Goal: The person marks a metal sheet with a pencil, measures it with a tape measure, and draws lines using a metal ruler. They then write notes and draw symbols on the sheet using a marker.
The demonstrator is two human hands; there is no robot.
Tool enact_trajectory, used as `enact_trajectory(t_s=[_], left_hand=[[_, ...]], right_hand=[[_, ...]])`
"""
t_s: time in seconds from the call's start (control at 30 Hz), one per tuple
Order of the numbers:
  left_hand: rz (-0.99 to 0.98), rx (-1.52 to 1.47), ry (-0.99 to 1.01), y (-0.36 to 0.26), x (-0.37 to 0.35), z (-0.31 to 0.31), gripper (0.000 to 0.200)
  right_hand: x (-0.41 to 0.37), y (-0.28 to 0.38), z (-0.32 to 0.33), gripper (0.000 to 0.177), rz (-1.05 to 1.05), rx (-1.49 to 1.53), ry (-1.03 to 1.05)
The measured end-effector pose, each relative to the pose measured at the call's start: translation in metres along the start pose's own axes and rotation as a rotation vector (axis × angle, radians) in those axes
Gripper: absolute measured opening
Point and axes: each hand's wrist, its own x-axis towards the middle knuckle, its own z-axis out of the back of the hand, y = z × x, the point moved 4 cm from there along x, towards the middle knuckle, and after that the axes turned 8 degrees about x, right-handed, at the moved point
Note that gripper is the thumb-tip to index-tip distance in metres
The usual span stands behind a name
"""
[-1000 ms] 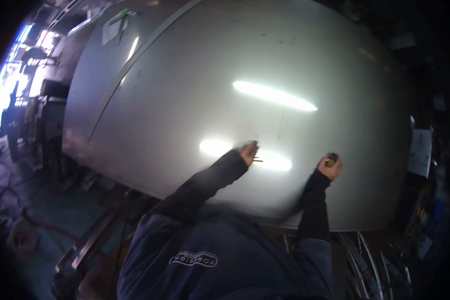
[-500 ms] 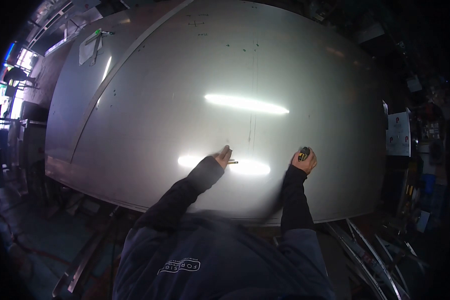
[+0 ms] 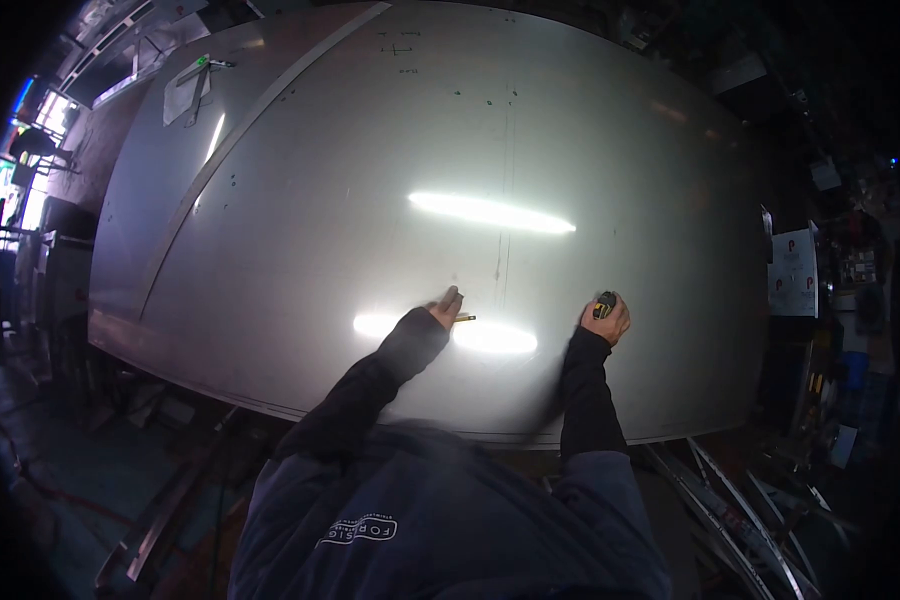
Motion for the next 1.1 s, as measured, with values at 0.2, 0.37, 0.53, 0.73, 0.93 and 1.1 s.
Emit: enact_trajectory(t_s=[0.2,0.37,0.53,0.73,0.93,1.1], left_hand=[[-0.036,0.015,-0.014,0.001,0.002,-0.009,0.045],[-0.035,0.079,0.039,0.002,0.001,-0.013,0.049],[-0.004,0.082,0.115,-0.01,0.003,0.006,0.05],[0.011,-0.015,-0.096,0.003,0.003,0.003,0.049],[0.042,-0.128,-0.31,0.019,-0.025,-0.01,0.053],[0.007,0.07,-0.051,0.011,-0.039,-0.005,0.052]], right_hand=[[0.002,-0.001,-0.003,0.039,0.002,-0.015,-0.001],[0.0,-0.001,-0.002,0.038,-0.008,-0.03,-0.002],[0.0,-0.002,-0.003,0.037,0.023,-0.024,-0.028],[-0.001,-0.003,-0.002,0.039,0.019,-0.066,-0.002],[0.004,-0.013,-0.006,0.037,0.131,0.016,-0.014],[0.002,-0.025,-0.015,0.037,0.121,0.027,-0.021]])
